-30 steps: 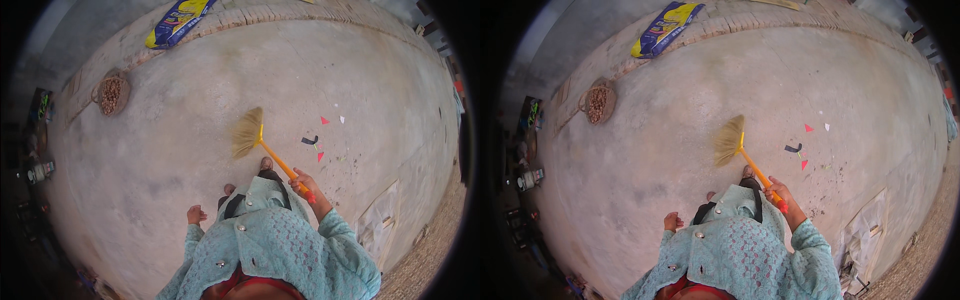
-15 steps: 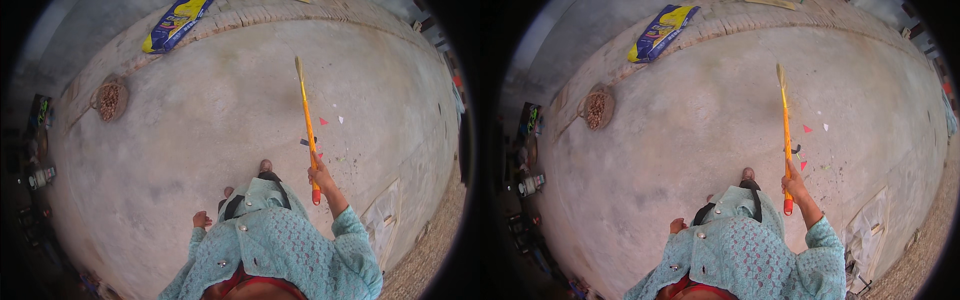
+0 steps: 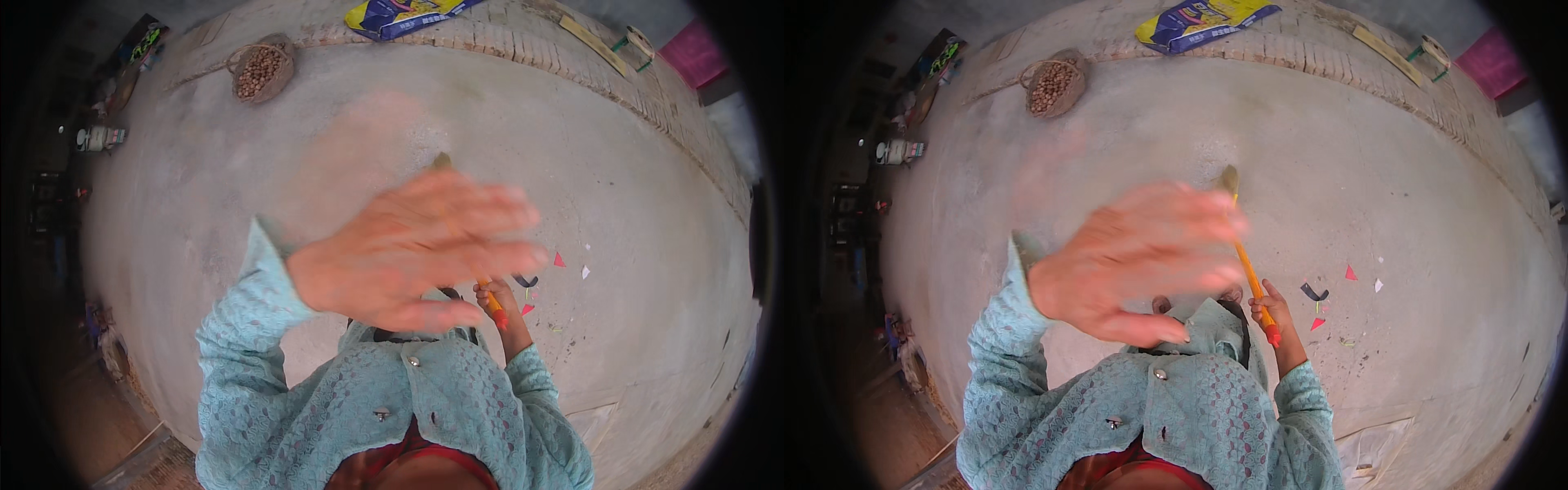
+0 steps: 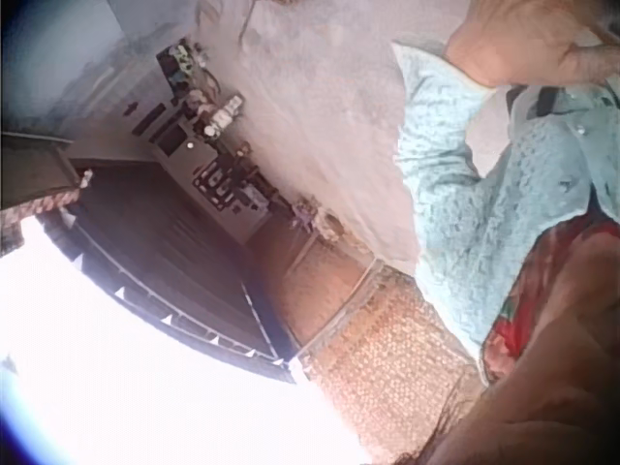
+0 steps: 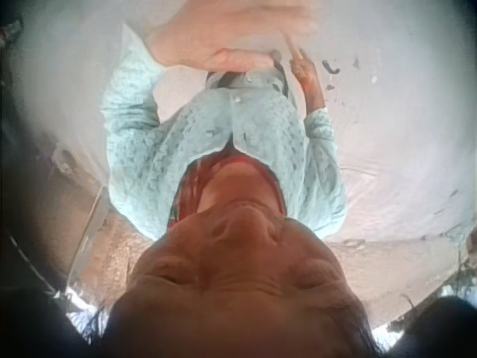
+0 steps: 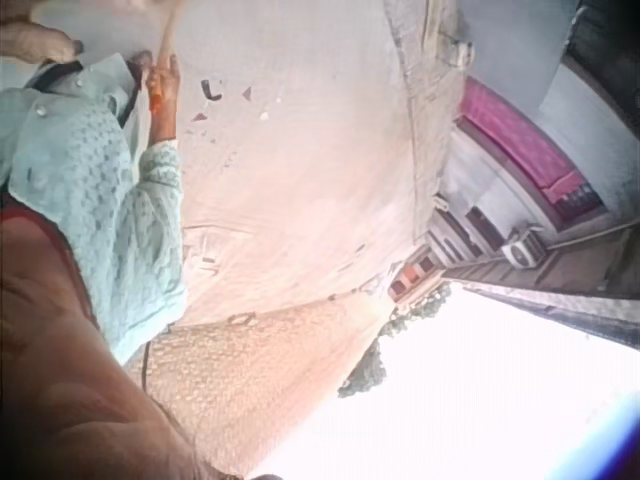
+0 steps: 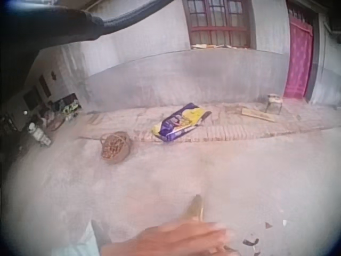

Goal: The person sweeps a concrete rooftop terrace using a long-handled broom, moving debris and small pieces of paper across the floor. The person walks around the area, sweeping in different directions to gather scattered items.

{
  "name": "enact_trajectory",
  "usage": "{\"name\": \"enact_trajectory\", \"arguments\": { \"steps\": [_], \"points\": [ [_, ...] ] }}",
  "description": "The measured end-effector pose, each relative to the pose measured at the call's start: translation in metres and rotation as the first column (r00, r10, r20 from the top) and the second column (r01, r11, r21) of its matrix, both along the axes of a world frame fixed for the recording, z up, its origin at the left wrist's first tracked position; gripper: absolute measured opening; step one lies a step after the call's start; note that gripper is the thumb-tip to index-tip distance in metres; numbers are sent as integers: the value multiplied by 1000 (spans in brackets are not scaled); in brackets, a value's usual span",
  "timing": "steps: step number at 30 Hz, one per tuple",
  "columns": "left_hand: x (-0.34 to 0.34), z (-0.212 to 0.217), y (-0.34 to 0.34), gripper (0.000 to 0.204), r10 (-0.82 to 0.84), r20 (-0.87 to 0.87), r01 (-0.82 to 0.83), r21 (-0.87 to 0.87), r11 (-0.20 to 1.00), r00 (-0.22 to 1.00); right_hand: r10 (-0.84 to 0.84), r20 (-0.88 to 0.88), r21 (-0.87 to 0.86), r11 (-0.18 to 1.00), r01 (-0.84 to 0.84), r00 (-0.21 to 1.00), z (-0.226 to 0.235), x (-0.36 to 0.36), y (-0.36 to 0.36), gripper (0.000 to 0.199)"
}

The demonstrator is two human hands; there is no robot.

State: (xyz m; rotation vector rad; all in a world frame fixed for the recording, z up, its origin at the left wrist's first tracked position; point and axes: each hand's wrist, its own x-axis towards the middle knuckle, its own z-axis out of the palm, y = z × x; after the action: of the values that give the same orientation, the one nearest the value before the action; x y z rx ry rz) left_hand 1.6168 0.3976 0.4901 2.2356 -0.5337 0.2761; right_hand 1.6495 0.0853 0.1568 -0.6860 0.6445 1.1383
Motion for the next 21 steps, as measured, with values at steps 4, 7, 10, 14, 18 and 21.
{"name": "enact_trajectory", "arguments": {
  "steps": [4,7,10,14,18,21],
  "points": [
    [27,-41,-65,47,-289,-692,545,179,819,662,-293,-216,128,937,324,931,14,26,-39,52],
    [12,-138,-20,43,149,-717,133,321,938,681,-336,-230,185,906,380,913,29,44,-96,46],
    [-82,-264,64,41,830,-217,-657,523,543,513,-360,-27,3,933,360,933,41,55,-151,41],
    [-277,-344,102,32,574,-756,-729,580,363,-315,-347,158,-267,886,379,924,66,84,-168,49],
    [-416,-393,61,24,350,-818,-544,568,617,-457,-228,353,-437,817,376,907,76,113,-127,63],
    [-424,-445,33,26,449,-878,-229,408,884,168,-165,446,-460,801,383,880,94,132,-90,72]
  ]
}}
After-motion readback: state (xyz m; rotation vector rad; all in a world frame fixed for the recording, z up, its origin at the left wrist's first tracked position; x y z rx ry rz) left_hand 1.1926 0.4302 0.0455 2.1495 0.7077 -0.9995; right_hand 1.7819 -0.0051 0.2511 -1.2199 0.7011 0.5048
